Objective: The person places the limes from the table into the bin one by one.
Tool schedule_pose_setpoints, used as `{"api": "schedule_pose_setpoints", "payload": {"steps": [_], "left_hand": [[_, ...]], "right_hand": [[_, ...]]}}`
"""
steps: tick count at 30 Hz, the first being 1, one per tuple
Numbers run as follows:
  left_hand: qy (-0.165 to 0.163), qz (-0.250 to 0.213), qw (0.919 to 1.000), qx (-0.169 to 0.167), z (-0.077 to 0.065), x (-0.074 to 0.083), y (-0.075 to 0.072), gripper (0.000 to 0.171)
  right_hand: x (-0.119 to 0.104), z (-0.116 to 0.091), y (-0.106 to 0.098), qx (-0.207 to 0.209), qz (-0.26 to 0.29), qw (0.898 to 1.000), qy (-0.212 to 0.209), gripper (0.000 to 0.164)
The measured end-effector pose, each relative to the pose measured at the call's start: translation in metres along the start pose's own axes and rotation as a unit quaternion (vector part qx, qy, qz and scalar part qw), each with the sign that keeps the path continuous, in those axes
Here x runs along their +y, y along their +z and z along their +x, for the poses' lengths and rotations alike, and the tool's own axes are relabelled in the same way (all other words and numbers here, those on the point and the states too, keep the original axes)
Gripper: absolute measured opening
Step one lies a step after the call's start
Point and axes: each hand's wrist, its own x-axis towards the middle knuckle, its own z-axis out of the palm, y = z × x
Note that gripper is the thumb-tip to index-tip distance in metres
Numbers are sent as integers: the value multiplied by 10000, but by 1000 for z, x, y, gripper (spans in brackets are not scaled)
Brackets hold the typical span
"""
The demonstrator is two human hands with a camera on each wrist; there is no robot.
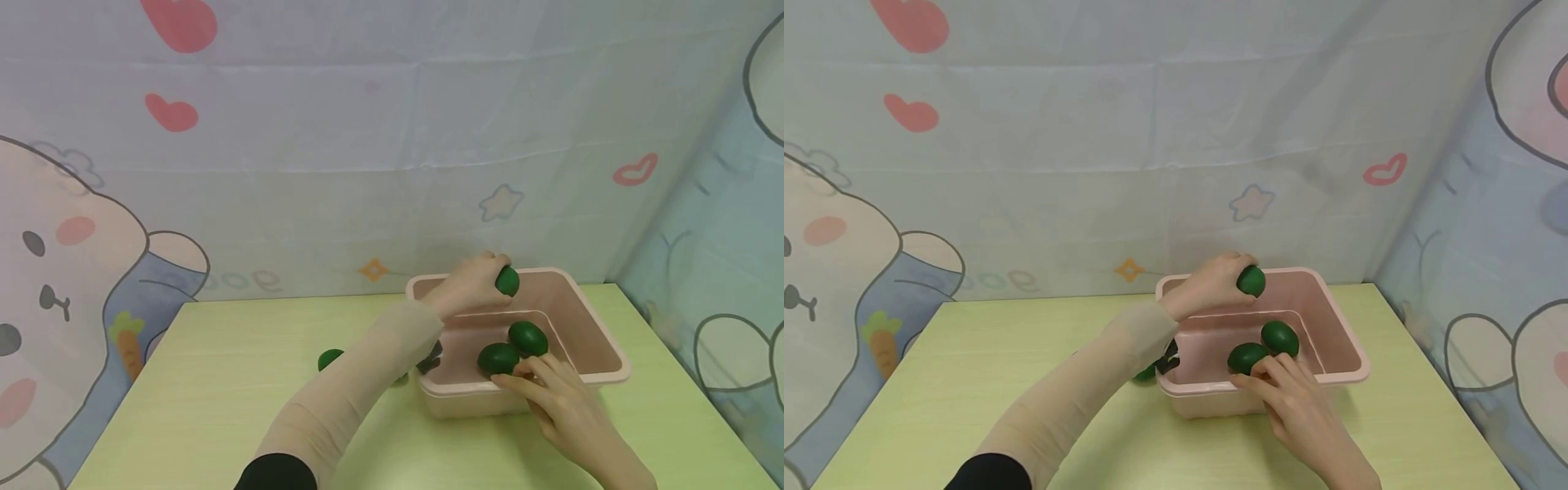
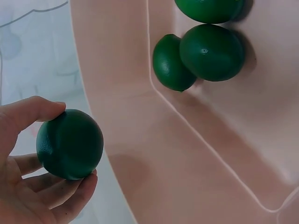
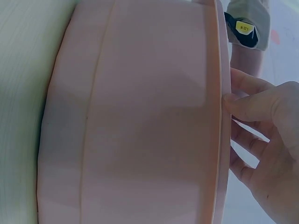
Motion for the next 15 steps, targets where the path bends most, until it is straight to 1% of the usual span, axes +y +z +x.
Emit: {"api": "schedule_pose_setpoints", "payload": {"steps": [4, 8, 15], "left_hand": [[131, 114, 9998, -115, 4, 0, 5, 47], [219, 60, 9994, -258, 7, -1, 8, 43], [201, 16, 9986, -479, 12, -2, 14, 40]], "right_hand": [[0, 0, 0, -23, 3, 10000, 6, 52], [0, 0, 0, -14, -2, 10000, -2, 52], [0, 0, 0, -91, -18, 9999, 52, 53]]}}
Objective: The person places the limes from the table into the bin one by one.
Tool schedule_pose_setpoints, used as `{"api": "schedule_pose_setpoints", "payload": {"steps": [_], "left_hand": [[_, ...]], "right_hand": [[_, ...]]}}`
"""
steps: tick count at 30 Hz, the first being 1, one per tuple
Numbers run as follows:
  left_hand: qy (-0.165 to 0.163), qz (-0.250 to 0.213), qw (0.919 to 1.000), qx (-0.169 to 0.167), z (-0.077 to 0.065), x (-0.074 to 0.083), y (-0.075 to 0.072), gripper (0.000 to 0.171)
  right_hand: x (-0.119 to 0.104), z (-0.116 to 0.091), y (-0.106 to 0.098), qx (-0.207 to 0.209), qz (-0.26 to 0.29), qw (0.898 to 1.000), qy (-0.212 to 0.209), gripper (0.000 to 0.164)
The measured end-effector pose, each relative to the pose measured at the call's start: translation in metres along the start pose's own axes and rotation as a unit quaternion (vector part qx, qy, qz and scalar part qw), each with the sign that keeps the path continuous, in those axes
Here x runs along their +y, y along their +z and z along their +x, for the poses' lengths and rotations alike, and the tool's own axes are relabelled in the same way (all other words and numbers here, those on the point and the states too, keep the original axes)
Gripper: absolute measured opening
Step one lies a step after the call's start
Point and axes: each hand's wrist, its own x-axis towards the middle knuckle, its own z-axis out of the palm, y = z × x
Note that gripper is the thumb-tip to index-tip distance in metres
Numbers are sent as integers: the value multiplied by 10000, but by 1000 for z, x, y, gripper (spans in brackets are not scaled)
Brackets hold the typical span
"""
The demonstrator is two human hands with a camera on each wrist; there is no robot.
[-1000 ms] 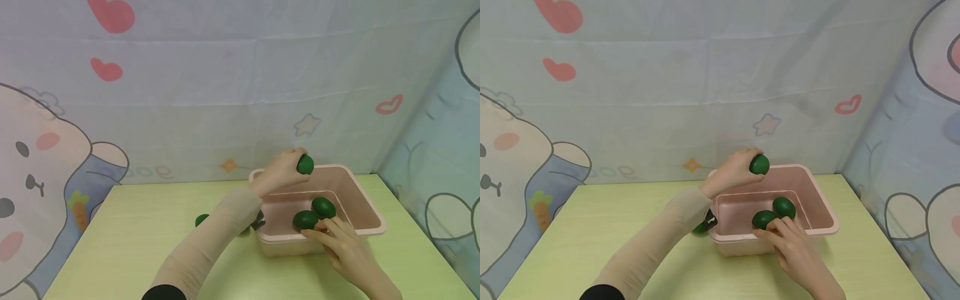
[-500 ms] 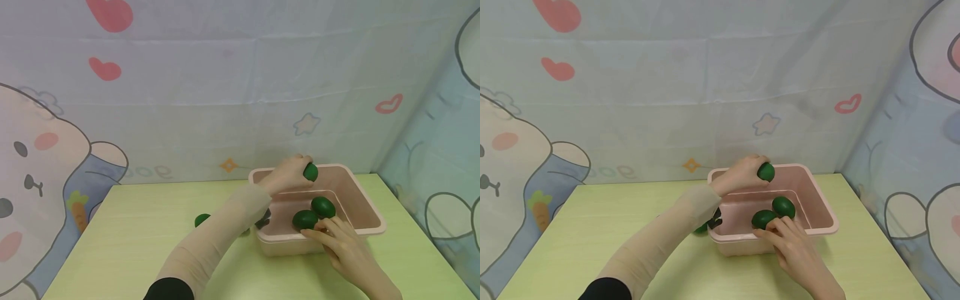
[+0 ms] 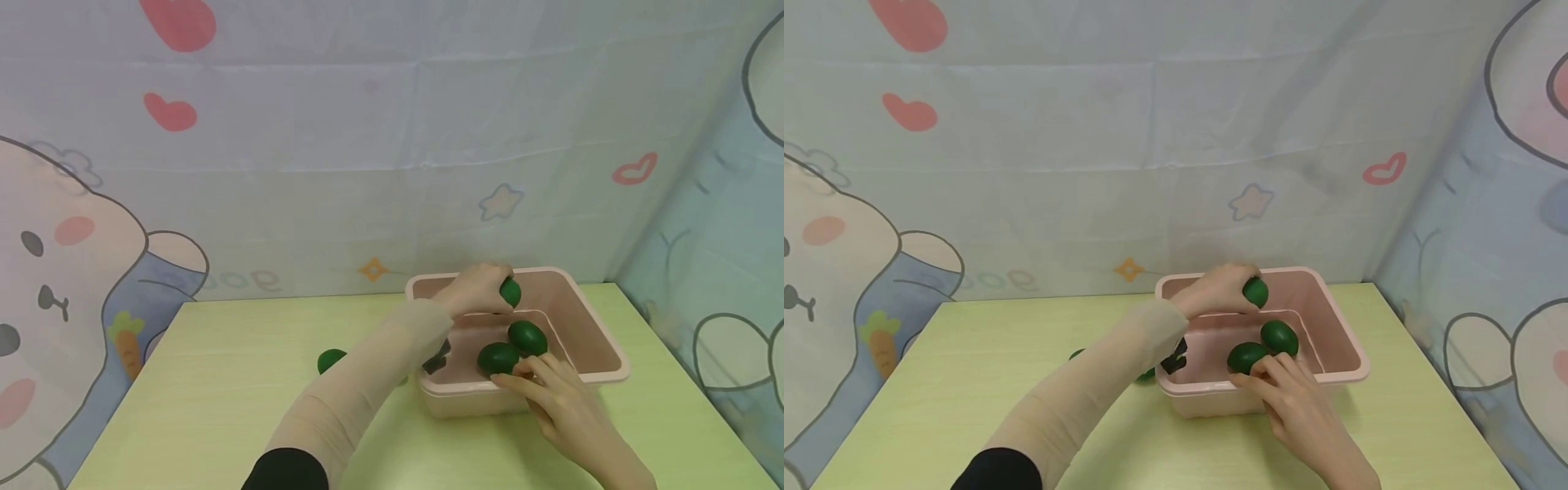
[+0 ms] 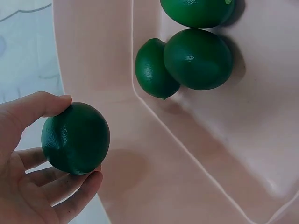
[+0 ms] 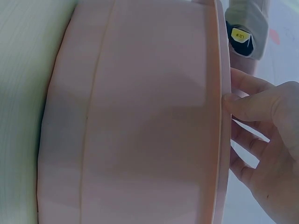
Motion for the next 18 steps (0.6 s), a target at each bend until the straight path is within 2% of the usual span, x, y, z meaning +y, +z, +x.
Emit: {"api": "schedule_pose_setpoints", "payload": {"steps": [8, 12, 18], "left_hand": [[-86, 109, 9999, -69, 5, -4, 7, 36], [-179, 100, 9995, -227, 5, -5, 10, 33], [-375, 23, 9983, -450, 4, -6, 15, 43]], "right_hand": [[0, -1, 0, -57, -18, 10000, 28, 53], [1, -1, 0, -86, -1, 10000, 44, 53], [0, 0, 0, -83, -53, 9999, 35, 53]]}}
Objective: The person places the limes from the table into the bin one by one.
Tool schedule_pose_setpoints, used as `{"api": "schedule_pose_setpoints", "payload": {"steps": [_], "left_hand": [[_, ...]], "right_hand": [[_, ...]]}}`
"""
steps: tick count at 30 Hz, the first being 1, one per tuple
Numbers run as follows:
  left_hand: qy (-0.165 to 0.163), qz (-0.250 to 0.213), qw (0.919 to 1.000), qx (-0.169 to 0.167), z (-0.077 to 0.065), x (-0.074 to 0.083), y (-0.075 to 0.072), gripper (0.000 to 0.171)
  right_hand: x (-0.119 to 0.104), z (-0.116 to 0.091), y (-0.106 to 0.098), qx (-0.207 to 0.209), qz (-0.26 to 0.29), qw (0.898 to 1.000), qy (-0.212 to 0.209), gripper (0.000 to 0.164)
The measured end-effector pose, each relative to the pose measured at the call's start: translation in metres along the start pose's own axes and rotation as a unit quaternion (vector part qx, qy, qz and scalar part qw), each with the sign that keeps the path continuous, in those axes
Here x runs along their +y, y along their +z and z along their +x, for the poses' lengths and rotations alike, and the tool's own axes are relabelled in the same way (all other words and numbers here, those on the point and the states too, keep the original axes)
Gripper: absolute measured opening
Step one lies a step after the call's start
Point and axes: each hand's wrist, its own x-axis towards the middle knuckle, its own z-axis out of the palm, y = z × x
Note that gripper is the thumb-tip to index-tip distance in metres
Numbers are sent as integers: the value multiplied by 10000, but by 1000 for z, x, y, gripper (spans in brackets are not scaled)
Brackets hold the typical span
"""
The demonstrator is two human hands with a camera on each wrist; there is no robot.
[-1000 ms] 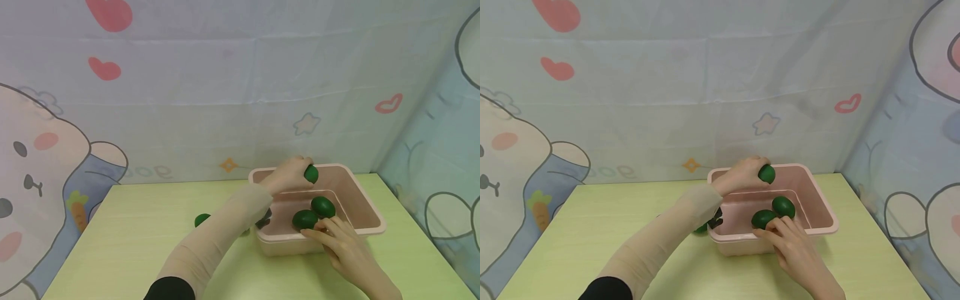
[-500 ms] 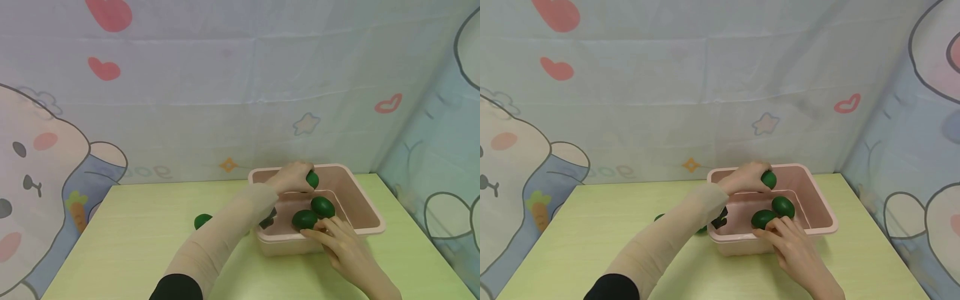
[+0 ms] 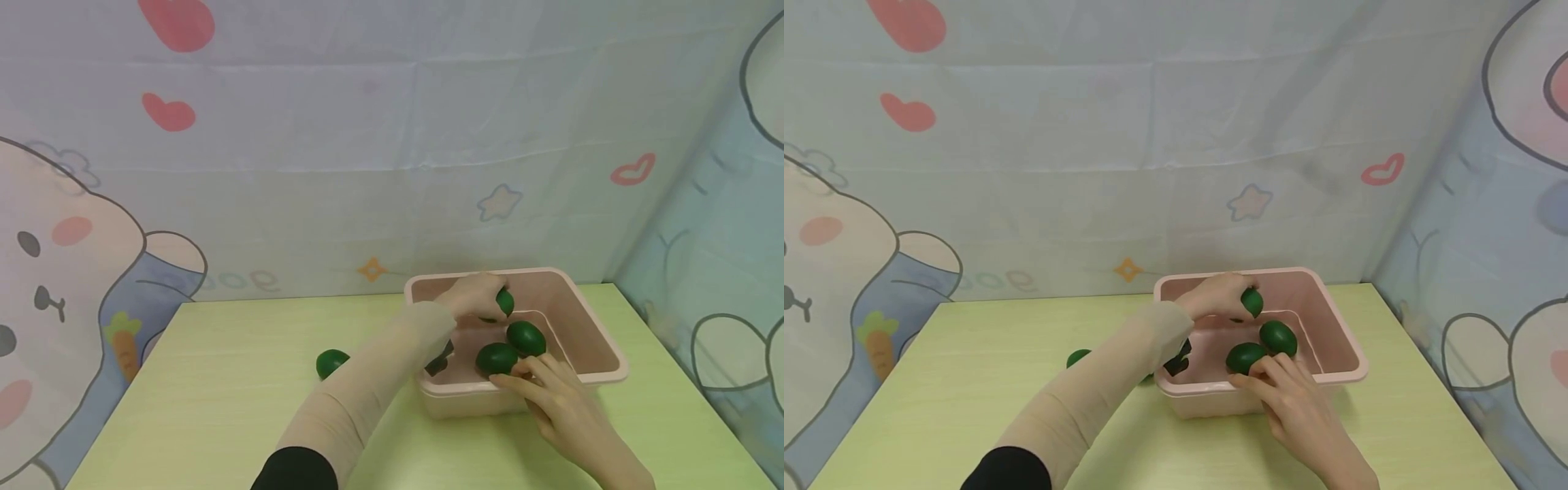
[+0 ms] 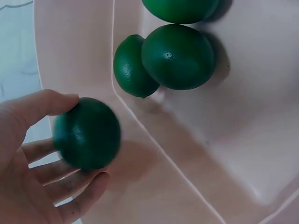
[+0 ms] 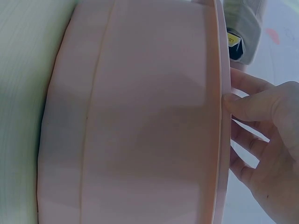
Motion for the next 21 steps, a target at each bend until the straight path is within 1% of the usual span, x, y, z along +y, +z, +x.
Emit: {"api": "schedule_pose_setpoints", "payload": {"steps": [4, 7, 14, 17, 21], "left_hand": [[-180, -203, 9996, -41, 0, 2, 2, 51], [-250, -351, 9991, 18, 0, 3, 3, 52], [-194, -619, 9978, 103, -2, 2, 4, 52], [-172, -736, 9971, 85, -4, 2, 3, 49], [-154, -759, 9970, 46, -5, 2, 0, 48]], "right_hand": [[-1, 0, 0, 9, -36, 10000, -14, 54], [0, 0, 0, 10, -41, 10000, -11, 54], [1, -1, 0, 38, -36, 10000, -47, 53], [1, 0, 0, 50, -13, 10000, -45, 53], [1, 0, 0, 49, 5, 10000, -33, 53]]}}
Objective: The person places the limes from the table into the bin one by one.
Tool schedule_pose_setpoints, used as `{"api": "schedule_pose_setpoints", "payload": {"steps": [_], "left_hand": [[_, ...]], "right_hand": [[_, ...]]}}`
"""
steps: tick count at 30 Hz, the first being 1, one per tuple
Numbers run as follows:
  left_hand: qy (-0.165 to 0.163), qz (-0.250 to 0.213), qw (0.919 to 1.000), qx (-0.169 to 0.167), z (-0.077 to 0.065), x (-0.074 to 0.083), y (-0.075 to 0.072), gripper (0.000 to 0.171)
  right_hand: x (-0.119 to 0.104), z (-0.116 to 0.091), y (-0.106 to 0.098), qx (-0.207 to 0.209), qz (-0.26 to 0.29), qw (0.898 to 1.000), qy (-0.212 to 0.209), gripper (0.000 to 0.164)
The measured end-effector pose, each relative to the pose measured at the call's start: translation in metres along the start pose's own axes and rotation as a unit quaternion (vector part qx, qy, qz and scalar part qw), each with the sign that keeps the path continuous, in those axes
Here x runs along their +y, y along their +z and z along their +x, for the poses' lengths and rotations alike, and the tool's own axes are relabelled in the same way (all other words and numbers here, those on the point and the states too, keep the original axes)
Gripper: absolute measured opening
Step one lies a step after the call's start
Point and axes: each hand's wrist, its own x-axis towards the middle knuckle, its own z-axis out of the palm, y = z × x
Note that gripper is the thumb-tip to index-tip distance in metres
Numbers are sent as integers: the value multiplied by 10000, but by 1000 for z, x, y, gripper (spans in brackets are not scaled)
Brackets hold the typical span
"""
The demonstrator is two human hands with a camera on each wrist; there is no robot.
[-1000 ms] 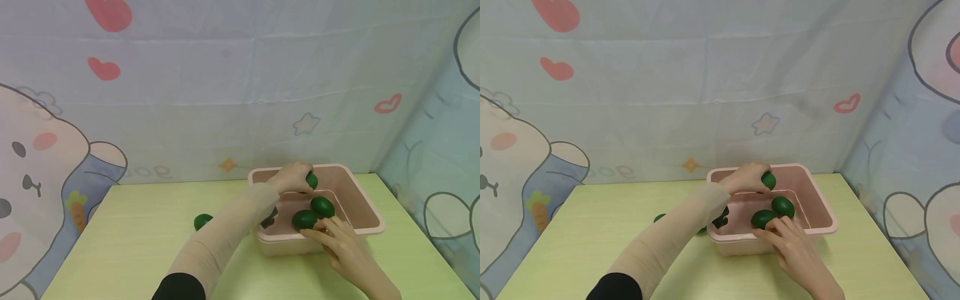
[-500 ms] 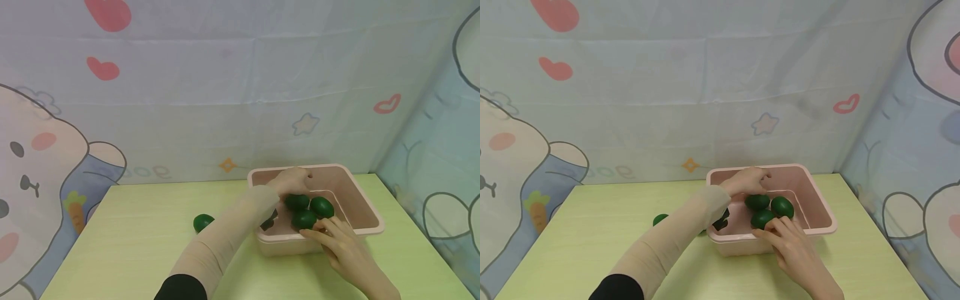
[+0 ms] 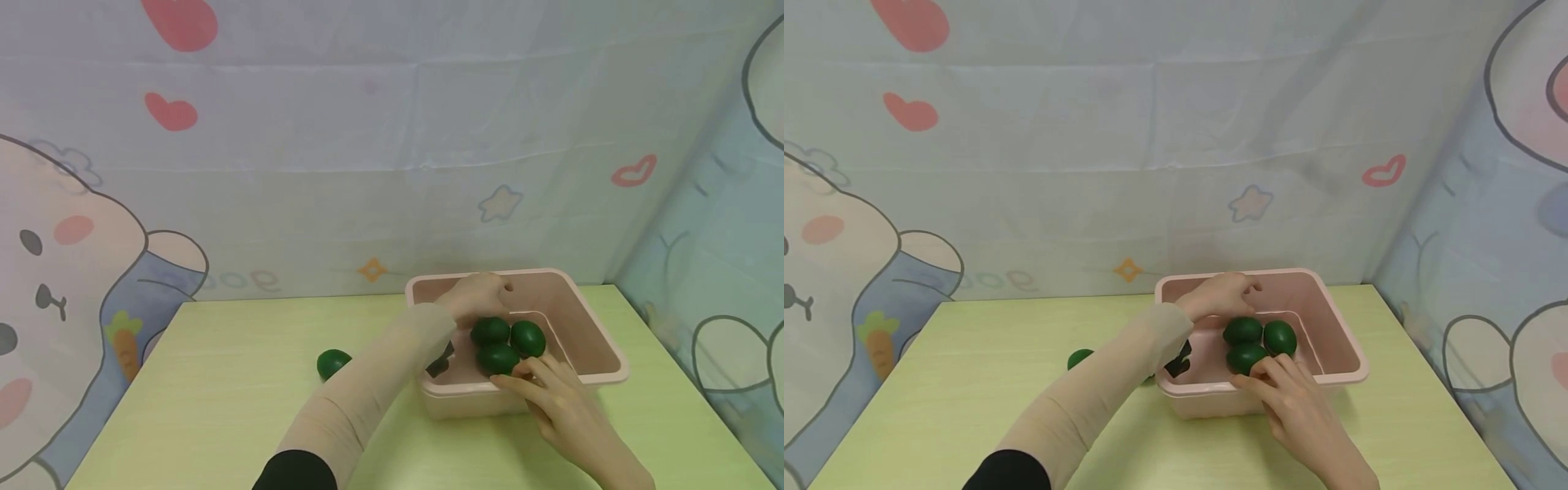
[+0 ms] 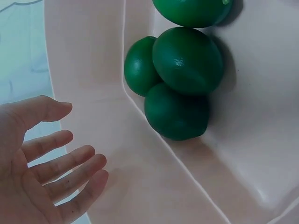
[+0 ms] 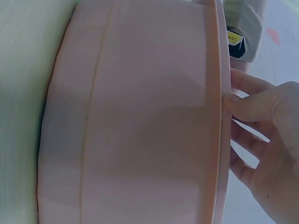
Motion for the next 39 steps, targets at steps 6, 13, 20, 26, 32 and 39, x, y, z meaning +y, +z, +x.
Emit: {"api": "schedule_pose_setpoints", "payload": {"steps": [6, 13, 20, 26, 32, 39], "left_hand": [[126, 214, 9997, 13, 0, 1, -4, 46], [297, 86, 9994, 161, -3, 5, -11, 42], [375, -45, 9990, 235, -10, 11, -23, 41], [444, 11, 9985, 316, -17, 13, -34, 42], [600, 26, 9972, 451, -28, 16, -42, 41], [780, -5, 9946, 682, -43, 19, -47, 39]], "right_hand": [[0, 0, 0, -3, 6, 10000, -2, 53], [0, 0, -1, 37, -3, 10000, -20, 53], [0, -1, -1, 65, 7, 10000, -11, 52], [0, -1, -1, 37, -5, 10000, 6, 53], [1, -1, -1, -86, 79, 9999, 23, 40], [1, -1, 1, -51, 76, 10000, -16, 41]]}}
